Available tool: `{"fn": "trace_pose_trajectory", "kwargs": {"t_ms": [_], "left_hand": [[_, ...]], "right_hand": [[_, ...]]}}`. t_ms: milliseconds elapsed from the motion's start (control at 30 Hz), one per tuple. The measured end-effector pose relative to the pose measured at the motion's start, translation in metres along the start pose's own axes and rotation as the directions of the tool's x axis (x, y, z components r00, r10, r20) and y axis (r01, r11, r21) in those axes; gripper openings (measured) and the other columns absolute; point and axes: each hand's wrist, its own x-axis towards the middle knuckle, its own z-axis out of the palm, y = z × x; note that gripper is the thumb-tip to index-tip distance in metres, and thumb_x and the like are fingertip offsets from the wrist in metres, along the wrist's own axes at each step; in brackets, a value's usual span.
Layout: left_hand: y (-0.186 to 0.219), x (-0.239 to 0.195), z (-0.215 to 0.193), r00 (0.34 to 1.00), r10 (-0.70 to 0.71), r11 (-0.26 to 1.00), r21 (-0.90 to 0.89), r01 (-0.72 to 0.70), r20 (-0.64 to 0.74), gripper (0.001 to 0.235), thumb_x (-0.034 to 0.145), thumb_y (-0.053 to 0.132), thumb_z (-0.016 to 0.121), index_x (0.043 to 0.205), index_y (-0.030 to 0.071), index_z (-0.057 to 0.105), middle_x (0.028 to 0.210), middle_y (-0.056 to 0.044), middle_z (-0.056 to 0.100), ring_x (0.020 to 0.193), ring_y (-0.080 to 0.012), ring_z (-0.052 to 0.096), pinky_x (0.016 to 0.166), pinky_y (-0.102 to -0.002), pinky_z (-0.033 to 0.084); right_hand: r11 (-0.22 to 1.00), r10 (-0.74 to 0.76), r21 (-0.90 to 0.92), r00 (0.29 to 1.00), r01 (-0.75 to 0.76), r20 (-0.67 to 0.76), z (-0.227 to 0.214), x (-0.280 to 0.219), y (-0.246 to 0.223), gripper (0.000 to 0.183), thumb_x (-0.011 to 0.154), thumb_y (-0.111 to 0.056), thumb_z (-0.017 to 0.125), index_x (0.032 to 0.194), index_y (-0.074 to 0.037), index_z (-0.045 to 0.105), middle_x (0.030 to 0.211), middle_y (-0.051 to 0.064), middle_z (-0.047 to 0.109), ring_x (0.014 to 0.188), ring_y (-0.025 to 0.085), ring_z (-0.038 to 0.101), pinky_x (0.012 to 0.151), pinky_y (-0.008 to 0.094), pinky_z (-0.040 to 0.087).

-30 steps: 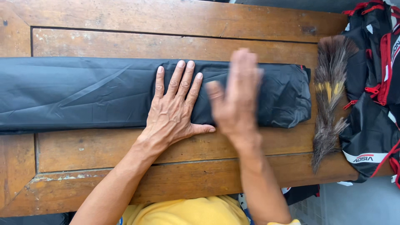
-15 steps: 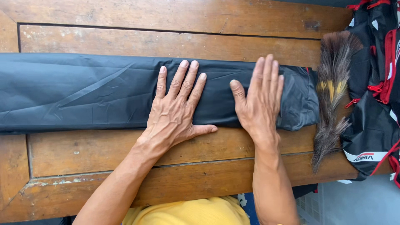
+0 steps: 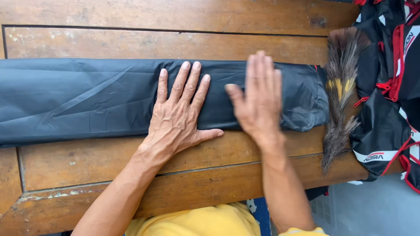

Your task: The person uses a feather duster to clean the surface of a large black fabric item on a wooden table. They then fold the item into a compact rectangular shape.

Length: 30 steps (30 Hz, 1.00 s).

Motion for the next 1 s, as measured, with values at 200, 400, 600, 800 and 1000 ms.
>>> {"fn": "trace_pose_trajectory", "kwargs": {"t_ms": [200,400,600,800,1000], "left_hand": [[0.002,0.001,-0.001,1.0,0.003,1.0,0.008,-0.003,-0.024,0.111,0.073,0.08,0.051,0.149,0.002,0.034,0.156,-0.021,0.023,0.145,-0.0358,0.017,0.114,-0.061,0.008],[0.009,0.001,0.002,1.0,-0.028,0.999,0.026,0.028,0.007,0.112,0.072,0.08,0.049,0.15,0.002,0.031,0.157,-0.022,0.019,0.145,-0.0352,0.014,0.114,-0.061,0.005],[0.008,0.002,0.003,0.996,0.018,1.0,-0.012,-0.019,-0.087,0.109,0.076,0.076,0.052,0.148,-0.004,0.032,0.154,-0.023,0.024,0.144,-0.0374,0.02,0.115,-0.061,0.01],[-0.01,-0.012,-0.011,0.994,-0.09,0.995,0.028,0.091,-0.057,0.129,0.063,0.086,0.057,0.148,-0.006,0.029,0.155,-0.023,0.022,0.145,-0.0337,0.019,0.115,-0.058,0.009],[-0.012,-0.017,-0.004,0.994,-0.108,0.991,0.072,0.11,-0.035,0.134,0.061,0.09,0.055,0.149,-0.007,0.028,0.156,-0.023,0.019,0.146,-0.0328,0.016,0.116,-0.058,0.008]], "right_hand": [[0.885,0.449,0.009,0.857,-0.466,0.254,-0.032,-0.003,0.054,0.079,0.097,-0.057,0.018,0.149,0.002,0.014,0.156,0.023,0.013,0.144,0.037,0.011,0.112,0.058,0.004],[0.948,0.3,0.092,0.953,-0.304,0.048,-0.03,0.008,-0.03,0.09,0.09,-0.065,0.004,0.15,0.0,0.021,0.157,0.018,0.013,0.147,0.034,0.006,0.116,0.057,-0.004],[0.984,0.064,0.163,0.997,-0.071,0.051,-0.002,0.004,-0.048,0.079,0.096,-0.061,0.027,0.149,-0.003,0.026,0.157,0.015,0.024,0.147,0.029,0.022,0.119,0.049,0.014],[0.992,0.1,0.081,0.995,-0.101,0.015,0.001,0.004,-0.026,0.07,0.101,-0.053,0.026,0.148,-0.001,0.028,0.154,0.017,0.028,0.144,0.032,0.027,0.116,0.051,0.02],[0.946,0.237,0.221,0.971,-0.239,0.036,-0.006,0.021,-0.077,0.08,0.096,-0.059,0.023,0.146,0.004,0.028,0.153,0.024,0.025,0.144,0.038,0.017,0.115,0.057,0.01]]}}
